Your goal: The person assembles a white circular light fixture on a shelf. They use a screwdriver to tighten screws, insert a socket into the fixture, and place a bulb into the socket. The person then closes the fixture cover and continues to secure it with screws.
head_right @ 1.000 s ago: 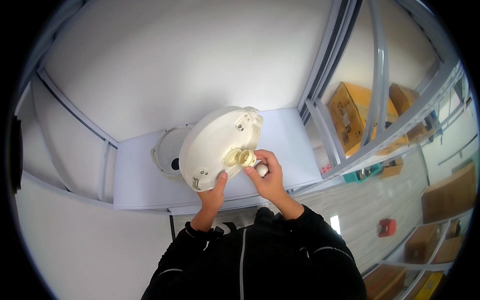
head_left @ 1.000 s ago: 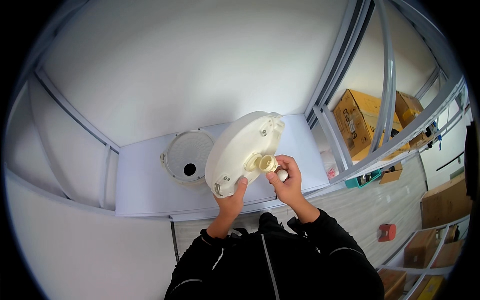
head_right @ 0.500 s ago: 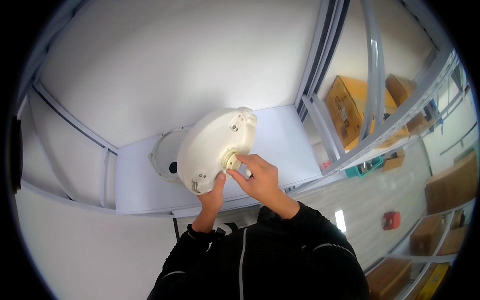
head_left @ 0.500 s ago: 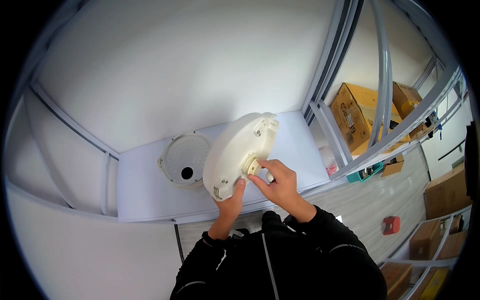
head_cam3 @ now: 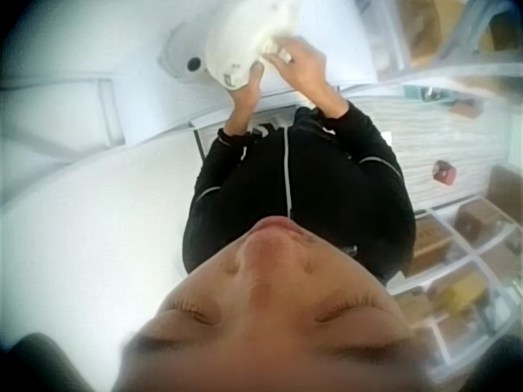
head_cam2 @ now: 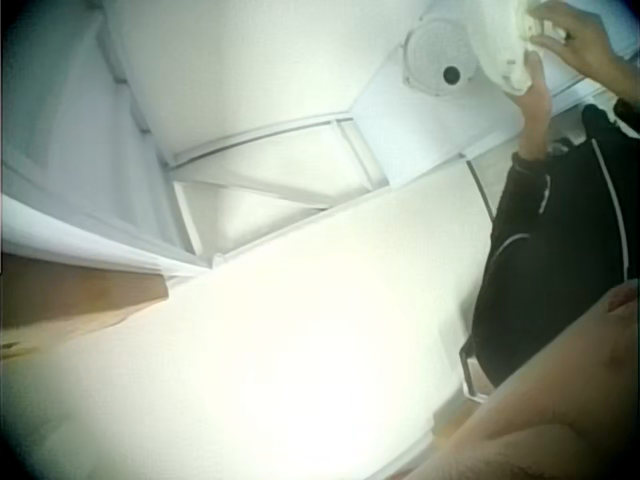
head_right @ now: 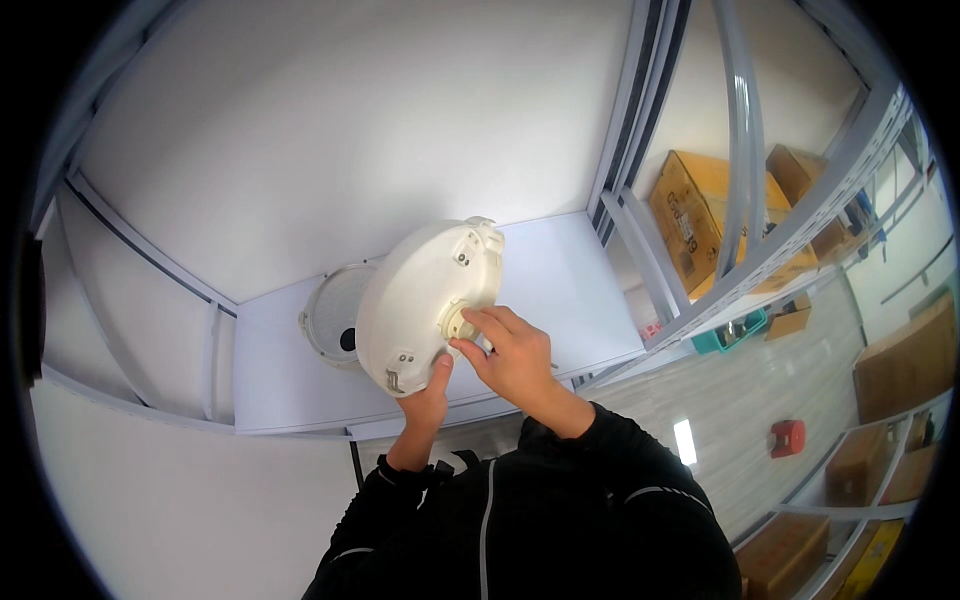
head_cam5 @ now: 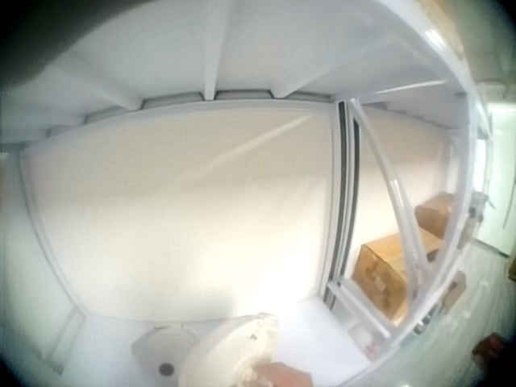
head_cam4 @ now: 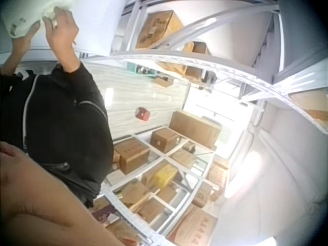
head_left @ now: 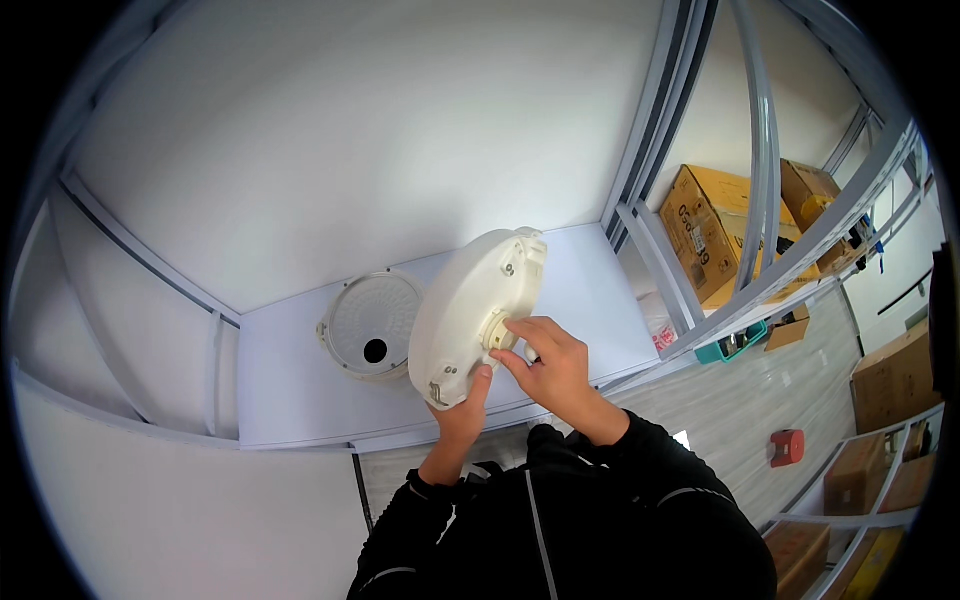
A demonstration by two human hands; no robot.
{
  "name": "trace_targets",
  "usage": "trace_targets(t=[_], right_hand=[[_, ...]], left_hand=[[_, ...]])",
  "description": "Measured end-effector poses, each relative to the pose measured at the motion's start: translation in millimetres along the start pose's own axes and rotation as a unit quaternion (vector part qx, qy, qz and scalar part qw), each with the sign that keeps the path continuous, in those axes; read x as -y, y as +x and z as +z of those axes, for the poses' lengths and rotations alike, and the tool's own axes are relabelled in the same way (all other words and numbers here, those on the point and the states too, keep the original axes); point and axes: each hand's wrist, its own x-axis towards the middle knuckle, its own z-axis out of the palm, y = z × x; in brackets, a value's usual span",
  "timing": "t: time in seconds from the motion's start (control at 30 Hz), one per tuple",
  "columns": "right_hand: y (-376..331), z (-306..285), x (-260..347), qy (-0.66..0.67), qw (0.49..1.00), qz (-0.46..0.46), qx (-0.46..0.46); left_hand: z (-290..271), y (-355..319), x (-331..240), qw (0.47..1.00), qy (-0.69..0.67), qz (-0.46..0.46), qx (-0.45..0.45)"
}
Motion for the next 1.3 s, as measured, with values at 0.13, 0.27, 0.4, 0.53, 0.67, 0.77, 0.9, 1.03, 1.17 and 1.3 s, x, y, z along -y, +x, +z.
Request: trace_targets(t=[0.13,0.27,0.4,0.53,0.67,0.77,0.9,1.03,1.17,1.3], right_hand=[[-0.9,1.3,0.0,-0.006,1.000,0.000,0.007],[-2.1,6.7,-6.2,0.006,1.000,-0.012,-0.005],[-4.5,7.0,-2.9,0.064,0.989,0.120,0.051],[-1.1,6.4,-4.7,0.125,0.975,0.169,0.074],[-0.3,7.4,-6.5,0.167,0.963,0.192,0.083],[1.5,6.1,-2.1,0.177,0.953,0.225,0.103],[1.8,4.6,2.9,0.124,0.959,0.206,0.153],[-14.1,0.5,-8.9,0.159,0.975,0.126,0.085],[-27.0,-12.8,-22.6,0.315,0.920,0.233,-0.023],[-19.9,-16.8,-13.4,0.365,0.899,0.231,0.075]], left_hand=[[2.8,-0.1,-10.0,1.000,0.007,0.010,-0.004],[2.3,-0.9,-20.3,0.999,0.044,0.012,0.002],[2.1,-1.7,-23.9,0.999,0.048,0.022,0.003],[2.5,-1.9,-30.8,0.998,0.064,0.023,0.013],[2.0,-2.9,-33.1,0.997,0.073,0.021,0.014],[-0.9,-1.7,-38.5,0.997,0.082,0.011,0.005],[-17.0,9.3,-42.3,0.998,0.047,-0.023,-0.047],[-59.3,18.6,-29.1,0.996,-0.033,-0.055,-0.056],[-78.6,13.8,-44.2,0.951,-0.239,-0.184,-0.073],[-94.4,3.7,-39.9,0.913,-0.337,-0.231,0.016]])
